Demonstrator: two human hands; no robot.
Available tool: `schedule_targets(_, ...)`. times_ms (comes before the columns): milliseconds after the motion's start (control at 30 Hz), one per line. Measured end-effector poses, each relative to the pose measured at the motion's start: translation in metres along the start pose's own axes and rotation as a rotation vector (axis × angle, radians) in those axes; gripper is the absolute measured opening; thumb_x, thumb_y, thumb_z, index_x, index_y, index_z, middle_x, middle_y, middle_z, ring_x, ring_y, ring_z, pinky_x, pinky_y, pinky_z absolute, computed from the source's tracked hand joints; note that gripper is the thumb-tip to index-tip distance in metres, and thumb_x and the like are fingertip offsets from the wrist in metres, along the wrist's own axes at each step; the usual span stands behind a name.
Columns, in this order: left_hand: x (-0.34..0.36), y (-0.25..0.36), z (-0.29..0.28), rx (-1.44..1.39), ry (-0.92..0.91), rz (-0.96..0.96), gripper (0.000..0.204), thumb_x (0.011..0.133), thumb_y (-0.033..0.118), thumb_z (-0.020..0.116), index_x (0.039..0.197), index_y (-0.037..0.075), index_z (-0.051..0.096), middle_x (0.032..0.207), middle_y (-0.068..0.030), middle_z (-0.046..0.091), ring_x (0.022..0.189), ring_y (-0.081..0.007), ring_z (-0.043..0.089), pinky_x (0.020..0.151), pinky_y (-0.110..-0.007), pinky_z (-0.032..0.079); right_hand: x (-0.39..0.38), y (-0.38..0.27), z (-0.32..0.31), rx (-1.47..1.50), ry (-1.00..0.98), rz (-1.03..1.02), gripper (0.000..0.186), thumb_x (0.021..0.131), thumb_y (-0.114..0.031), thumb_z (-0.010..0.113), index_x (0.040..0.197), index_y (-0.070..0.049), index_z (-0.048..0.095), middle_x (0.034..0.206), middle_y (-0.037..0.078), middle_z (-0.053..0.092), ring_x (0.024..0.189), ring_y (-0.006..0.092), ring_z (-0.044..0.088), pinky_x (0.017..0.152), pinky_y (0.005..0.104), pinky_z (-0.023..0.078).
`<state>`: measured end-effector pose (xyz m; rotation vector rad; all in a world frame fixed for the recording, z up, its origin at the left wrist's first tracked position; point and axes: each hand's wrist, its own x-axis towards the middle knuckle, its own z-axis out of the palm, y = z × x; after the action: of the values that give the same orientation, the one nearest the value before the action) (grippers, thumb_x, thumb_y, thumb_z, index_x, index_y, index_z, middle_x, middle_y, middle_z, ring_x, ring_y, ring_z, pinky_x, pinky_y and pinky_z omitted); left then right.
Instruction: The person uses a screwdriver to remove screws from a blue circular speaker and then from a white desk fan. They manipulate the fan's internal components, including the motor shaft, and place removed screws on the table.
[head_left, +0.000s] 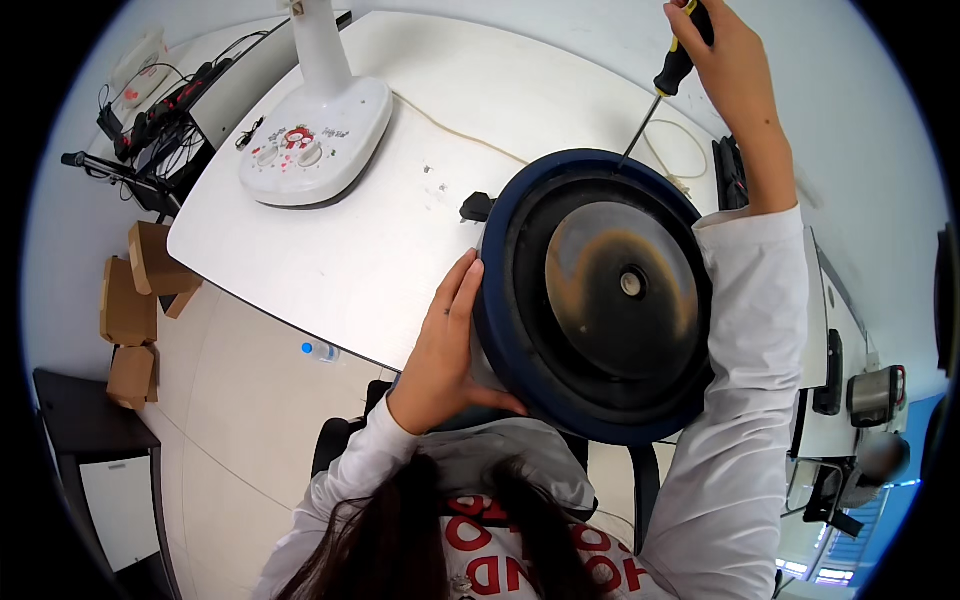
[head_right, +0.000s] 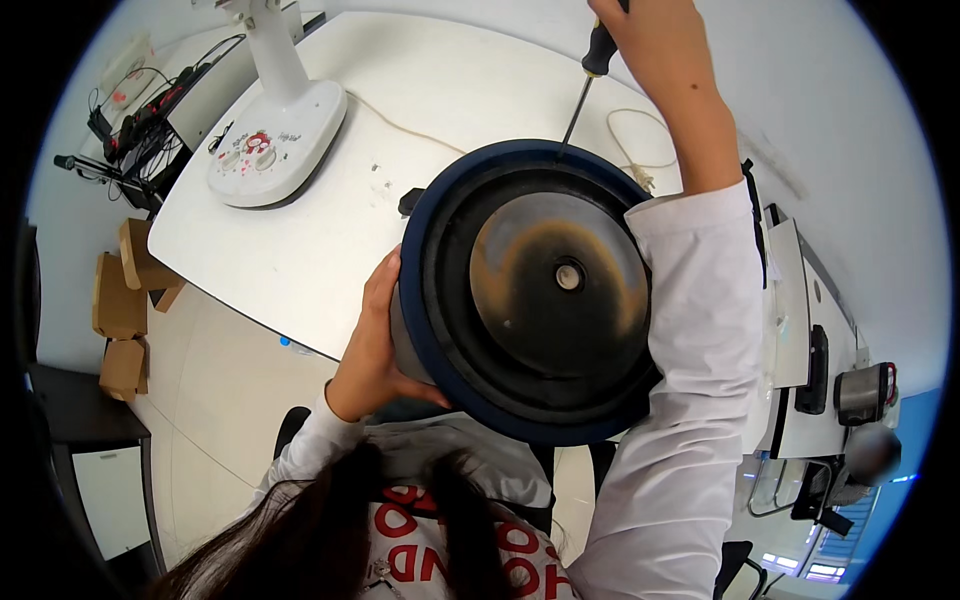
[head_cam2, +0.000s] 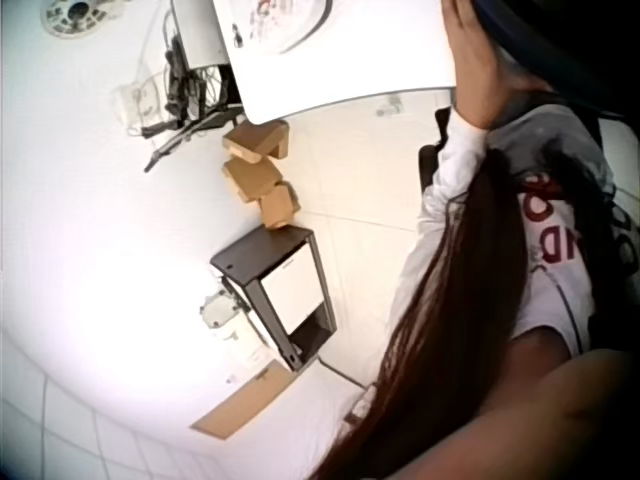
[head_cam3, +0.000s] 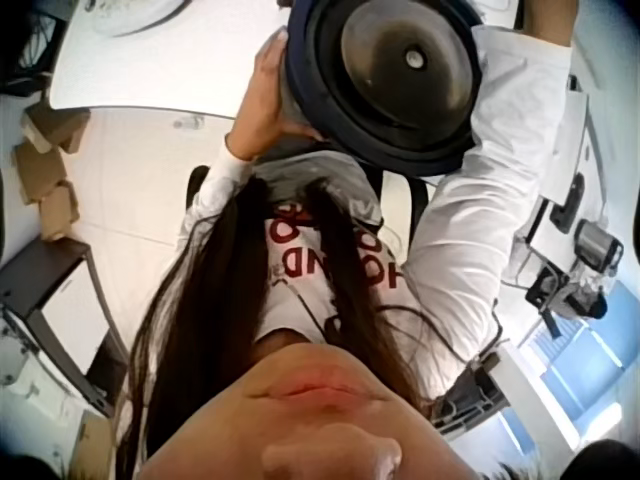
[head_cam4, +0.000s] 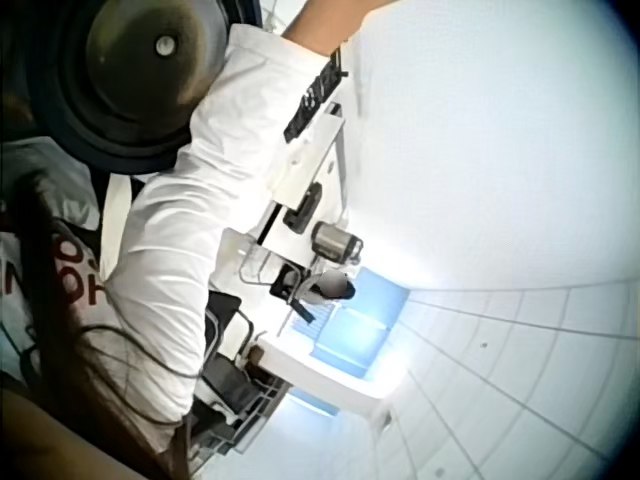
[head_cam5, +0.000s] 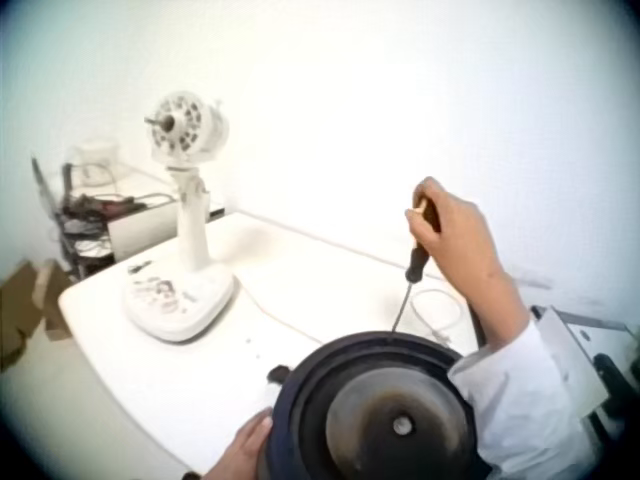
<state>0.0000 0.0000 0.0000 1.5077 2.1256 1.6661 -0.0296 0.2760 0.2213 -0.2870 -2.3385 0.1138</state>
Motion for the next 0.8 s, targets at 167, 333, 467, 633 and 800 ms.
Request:
schedule_targets(167, -0.004, 0.001, 0.007, -0.007, 0.007, -0.022, 0.139, 0.037, 0.037, 0.092, 0.146, 0.008, 0.01, 0.145, -0.0274, 0.018, 0.132, -0.0459, 0.026, 0.108, -0.049, 0.029, -0.005, 0.008, -0.007, 0.233, -0.135, -0.027, 0.016, 0.091, -0.017, 0.056, 0.095, -0.003, 0.05, 0.069, 0.003, 0.05, 0.063, 0.0116, 0.047, 0.061, 0.0246, 0.04)
schedule_targets(333, -0.002, -0.002, 0.003, -0.004, 0.011, -0.012, 0.141, 0.035, 0.037, 0.093, 0.145, 0.008, 0.01, 0.145, -0.0272, 0.019, 0.132, -0.0462, 0.026, 0.107, -0.049, 0.029, -0.013, -0.002, -0.058, 0.369, -0.439, 0.168, 0.026, 0.091, -0.011, 0.046, 0.116, -0.006, 0.044, 0.105, 0.01, 0.056, 0.098, 0.0193, 0.056, 0.091, 0.0359, 0.048)
schedule_targets(467, 0.0, -0.002, 0.001, 0.008, 0.017, 0.0, 0.142, 0.034, 0.036, 0.093, 0.145, 0.008, 0.01, 0.145, -0.0272, 0.019, 0.132, -0.0464, 0.026, 0.107, -0.049, 0.03, -0.007, 0.007, -0.068, 0.428, -0.544, 0.08, 0.028, 0.09, -0.013, 0.056, 0.115, -0.006, 0.048, 0.104, 0.011, 0.06, 0.097, 0.0208, 0.061, 0.083, 0.0339, 0.053)
schedule_targets(633, 0.001, -0.001, 0.0, 0.02, 0.006, 0.002, 0.142, 0.034, 0.037, 0.093, 0.145, 0.008, 0.01, 0.145, -0.0276, 0.018, 0.132, -0.0465, 0.026, 0.107, -0.049, 0.03, -0.006, 0.001, -0.049, 0.253, -0.311, 0.133, 0.025, 0.086, -0.024, 0.066, 0.096, -0.006, 0.053, 0.084, 0.007, 0.063, 0.073, 0.0157, 0.064, 0.062, 0.0243, 0.053)
schedule_targets(800, 0.0, -0.005, 0.001, 0.003, 0.023, -0.001, 0.141, 0.034, 0.036, 0.093, 0.145, 0.007, 0.011, 0.144, -0.0278, 0.019, 0.131, -0.0464, 0.027, 0.107, -0.049, 0.03, -0.013, -0.008, -0.014, -0.11, 0.04, 0.189, 0.029, 0.086, -0.026, 0.065, 0.087, 0.0, 0.053, 0.069, 0.012, 0.059, 0.061, 0.0135, 0.057, 0.053, 0.0303, 0.045)
